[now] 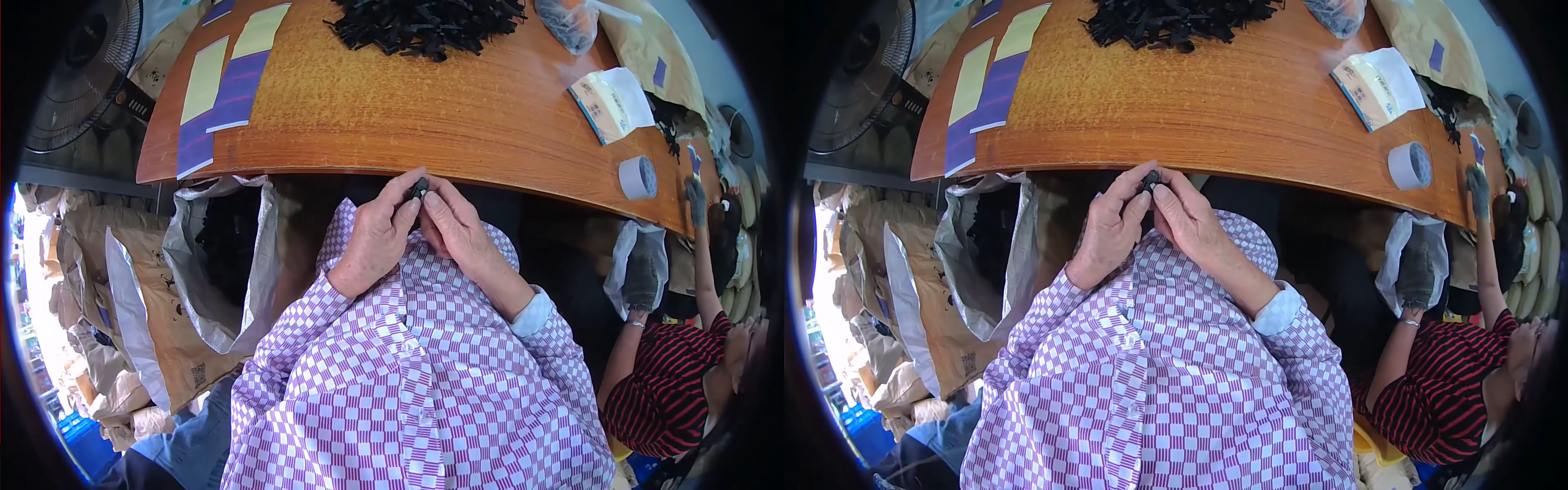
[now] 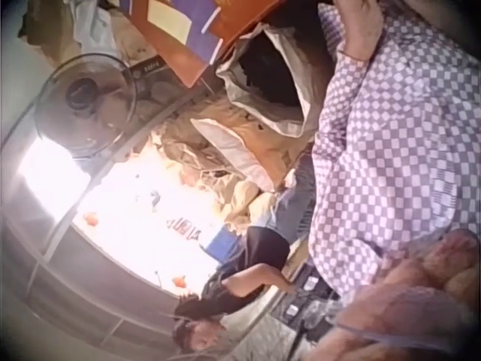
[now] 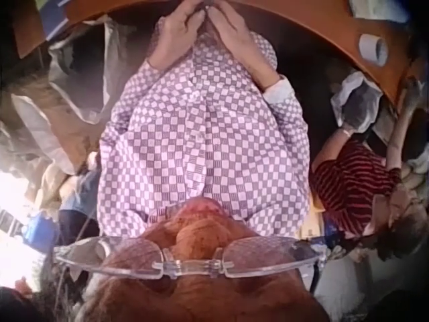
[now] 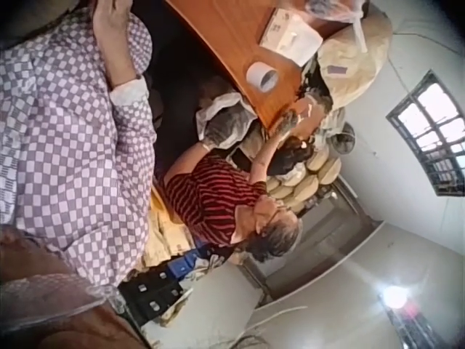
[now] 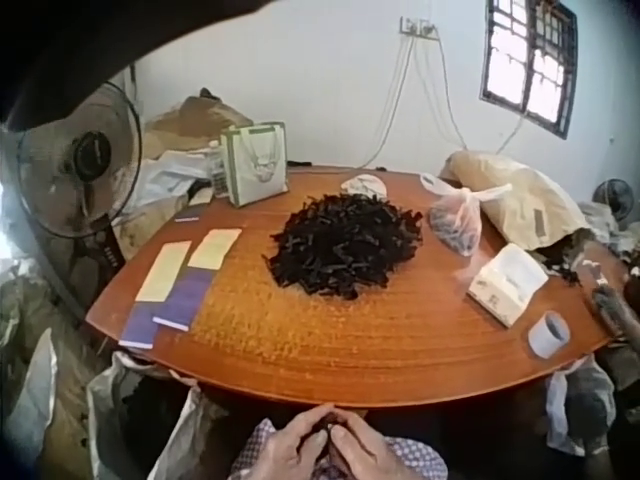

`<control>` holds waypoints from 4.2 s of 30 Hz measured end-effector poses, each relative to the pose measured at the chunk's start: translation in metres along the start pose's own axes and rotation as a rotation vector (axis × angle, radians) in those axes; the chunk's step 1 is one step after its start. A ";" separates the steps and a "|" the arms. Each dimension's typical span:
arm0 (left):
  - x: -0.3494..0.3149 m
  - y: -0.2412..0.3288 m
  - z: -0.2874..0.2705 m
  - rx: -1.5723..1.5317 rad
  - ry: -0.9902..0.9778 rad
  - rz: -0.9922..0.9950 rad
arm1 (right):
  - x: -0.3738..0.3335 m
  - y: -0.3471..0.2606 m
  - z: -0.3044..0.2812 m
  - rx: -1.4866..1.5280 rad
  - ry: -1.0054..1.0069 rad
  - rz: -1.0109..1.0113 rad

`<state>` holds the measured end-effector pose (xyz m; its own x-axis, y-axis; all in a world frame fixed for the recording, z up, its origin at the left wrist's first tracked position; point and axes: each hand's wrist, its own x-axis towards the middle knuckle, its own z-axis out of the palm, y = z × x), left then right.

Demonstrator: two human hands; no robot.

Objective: The recorder is manually sorting through a pile of small black items on a table, picking out specific pieces.

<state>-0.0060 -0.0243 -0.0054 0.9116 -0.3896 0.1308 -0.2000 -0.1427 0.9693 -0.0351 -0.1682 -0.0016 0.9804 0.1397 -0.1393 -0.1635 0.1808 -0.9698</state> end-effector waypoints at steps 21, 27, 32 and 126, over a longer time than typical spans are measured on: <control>-0.015 -0.010 -0.055 0.127 0.294 0.049 | 0.079 -0.038 0.006 -0.499 -0.460 0.161; -0.054 -0.015 -0.165 0.569 0.545 -0.132 | 0.164 -0.073 -0.048 -1.229 0.355 -0.325; -0.075 -0.050 -0.203 1.027 0.256 -0.191 | 0.186 -0.063 -0.080 -1.642 0.273 -0.438; 0.000 -0.001 -0.007 0.026 0.046 0.151 | 0.007 -0.007 0.011 0.069 0.018 0.074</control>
<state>-0.0030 -0.0182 -0.0051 0.8861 -0.3660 0.2846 -0.3445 -0.1092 0.9324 -0.0288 -0.1582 0.0061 0.9671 0.1375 -0.2138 -0.2418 0.2376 -0.9408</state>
